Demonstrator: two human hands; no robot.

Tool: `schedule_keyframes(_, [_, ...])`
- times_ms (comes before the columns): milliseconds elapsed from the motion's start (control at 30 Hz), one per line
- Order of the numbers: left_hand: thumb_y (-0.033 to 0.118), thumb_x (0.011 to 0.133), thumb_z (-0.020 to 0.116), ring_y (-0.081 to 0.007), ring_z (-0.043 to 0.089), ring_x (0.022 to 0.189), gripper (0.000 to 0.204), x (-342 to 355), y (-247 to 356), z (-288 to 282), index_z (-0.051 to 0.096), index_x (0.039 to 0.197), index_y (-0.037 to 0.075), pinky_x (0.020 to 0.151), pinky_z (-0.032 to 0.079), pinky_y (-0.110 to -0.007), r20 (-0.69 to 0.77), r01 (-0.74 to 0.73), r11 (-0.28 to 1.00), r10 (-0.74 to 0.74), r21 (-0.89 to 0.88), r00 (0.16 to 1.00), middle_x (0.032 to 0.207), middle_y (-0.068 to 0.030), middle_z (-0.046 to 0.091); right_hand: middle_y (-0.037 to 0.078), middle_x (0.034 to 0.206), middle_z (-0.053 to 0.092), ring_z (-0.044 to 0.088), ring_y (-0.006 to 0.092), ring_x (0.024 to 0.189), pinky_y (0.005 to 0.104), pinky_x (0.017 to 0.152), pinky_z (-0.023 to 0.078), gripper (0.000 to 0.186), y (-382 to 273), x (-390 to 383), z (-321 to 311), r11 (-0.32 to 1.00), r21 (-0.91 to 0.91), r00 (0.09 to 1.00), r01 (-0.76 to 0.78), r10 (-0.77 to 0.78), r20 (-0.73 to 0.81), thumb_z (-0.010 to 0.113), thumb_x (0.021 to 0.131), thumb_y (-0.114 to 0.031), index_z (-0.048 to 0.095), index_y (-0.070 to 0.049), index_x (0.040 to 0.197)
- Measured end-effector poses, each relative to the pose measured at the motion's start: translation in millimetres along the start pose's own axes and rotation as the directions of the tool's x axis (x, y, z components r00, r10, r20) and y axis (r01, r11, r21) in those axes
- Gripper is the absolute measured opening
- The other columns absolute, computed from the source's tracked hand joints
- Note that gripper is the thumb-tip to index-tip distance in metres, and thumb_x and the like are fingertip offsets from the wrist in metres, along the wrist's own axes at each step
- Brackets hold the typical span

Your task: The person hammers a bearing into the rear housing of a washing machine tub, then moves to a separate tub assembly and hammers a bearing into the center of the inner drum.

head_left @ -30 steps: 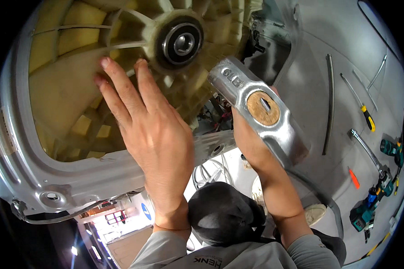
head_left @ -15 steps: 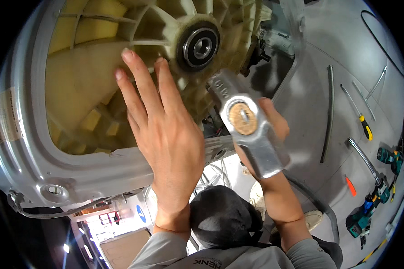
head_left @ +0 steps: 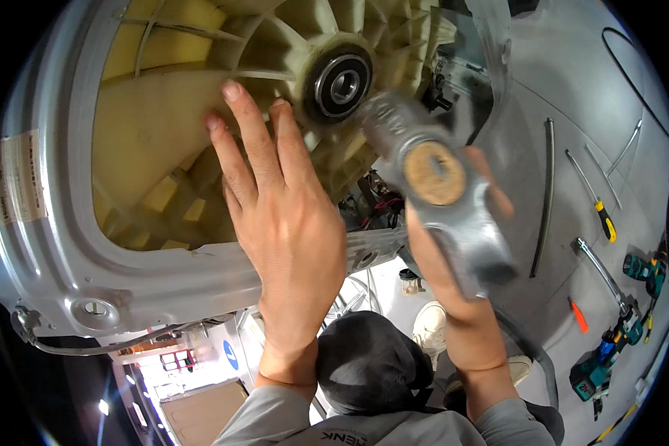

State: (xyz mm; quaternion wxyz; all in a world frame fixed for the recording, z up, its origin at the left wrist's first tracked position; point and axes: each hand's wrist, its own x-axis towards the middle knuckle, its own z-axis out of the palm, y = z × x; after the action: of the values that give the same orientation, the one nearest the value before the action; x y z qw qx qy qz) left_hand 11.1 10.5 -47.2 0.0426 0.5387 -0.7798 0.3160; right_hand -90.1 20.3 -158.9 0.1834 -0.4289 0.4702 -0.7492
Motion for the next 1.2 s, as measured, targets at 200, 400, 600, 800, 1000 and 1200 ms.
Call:
schedule_keyframes(200, [-0.005, 0.084, 0.048, -0.051, 0.024, 0.139, 0.051, -1.0, -4.6, 5.7, 0.045, 0.135, -0.006, 0.109, 0.031, -0.052, -0.046, -0.018, 0.999, 0.02, 0.031, 0.999, 0.154, -0.0278, 0.023, 0.014, 0.084, 0.067, 0.067, 0.0303, 0.077, 0.0368, 0.068, 0.052, 0.024, -5.7, 27.9, 18.1, 0.996, -0.077, 0.996, -0.051, 0.055, 0.064, 0.074, 0.077, -0.011, 0.065, -0.002, 0.098])
schedule_keyframes(400, [-0.004, 0.086, 0.048, -0.0518, 0.023, 0.139, 0.051, -0.3, -2.9, -0.1, 0.042, 0.137, -0.005, 0.111, 0.029, -0.053, -0.009, -0.003, 1.0, 0.003, 0.028, 1.0, 0.155, -0.0278, 0.021, 0.013, 0.082, 0.067, 0.066, 0.0282, 0.072, 0.0334, 0.065, 0.051, 0.027, -5.5, 37.2, 16.1, 0.994, 0.095, 0.998, 0.055, -0.059, 0.038, 0.075, 0.076, -0.009, 0.064, 0.0, 0.099])
schedule_keyframes(600, [-0.004, 0.088, 0.048, -0.0509, 0.024, 0.14, 0.049, -3.3, -3.9, 4.4, 0.043, 0.137, -0.005, 0.112, 0.028, -0.052, -0.021, -0.02, 1.0, 0.02, -0.005, 1.0, 0.155, -0.028, 0.022, 0.011, 0.109, 0.066, 0.066, 0.02, 0.096, 0.032, 0.084, 0.051, 0.042, -0.5, 6.1, -8.7, 0.981, -0.158, 0.984, 0.108, -0.082, 0.161, 0.073, 0.079, -0.009, 0.057, 0.003, 0.115])
schedule_keyframes(800, [-0.005, 0.082, 0.046, -0.051, 0.027, 0.138, 0.052, -2.1, -4.8, 10.4, 0.047, 0.133, -0.008, 0.105, 0.036, -0.052, -0.053, -0.03, 0.999, 0.031, 0.023, 0.998, 0.154, -0.0275, 0.025, 0.017, 0.071, 0.065, 0.064, 0.0394, 0.071, 0.043, 0.06, 0.051, 0.025, 0.7, 47.4, 39.7, 0.99, -0.111, 0.993, -0.091, 0.099, 0.067, 0.077, 0.071, -0.016, 0.064, -0.008, 0.09])
schedule_keyframes(1000, [-0.002, 0.089, 0.048, -0.0467, 0.02, 0.143, 0.049, -1.8, 4.1, -1.9, 0.043, 0.138, -0.002, 0.115, 0.025, -0.05, 0.015, -0.002, 1.0, 0.002, 0.016, 1.0, 0.156, -0.0247, 0.02, 0.01, 0.084, 0.069, 0.066, 0.0246, 0.074, 0.035, 0.068, 0.051, 0.015, 9.5, 29.0, -4.3, 0.984, -0.145, 0.977, 0.107, -0.131, -0.171, 0.07, 0.08, -0.005, 0.068, -0.002, 0.094])
schedule_keyframes(1200, [-0.004, 0.087, 0.049, -0.0491, 0.027, 0.139, 0.049, -4.8, -0.8, 5.6, 0.046, 0.136, -0.004, 0.109, 0.032, -0.051, -0.038, -0.013, 0.997, 0.016, 0.077, 0.999, 0.156, -0.0243, 0.023, 0.005, 0.086, 0.069, 0.062, 0.011, 0.076, 0.0289, 0.073, 0.05, 0.017, 6.4, 22.6, -6.9, 0.978, 0.054, 0.958, -0.202, 0.209, -0.198, 0.068, 0.083, -0.006, 0.066, 0.002, 0.097])
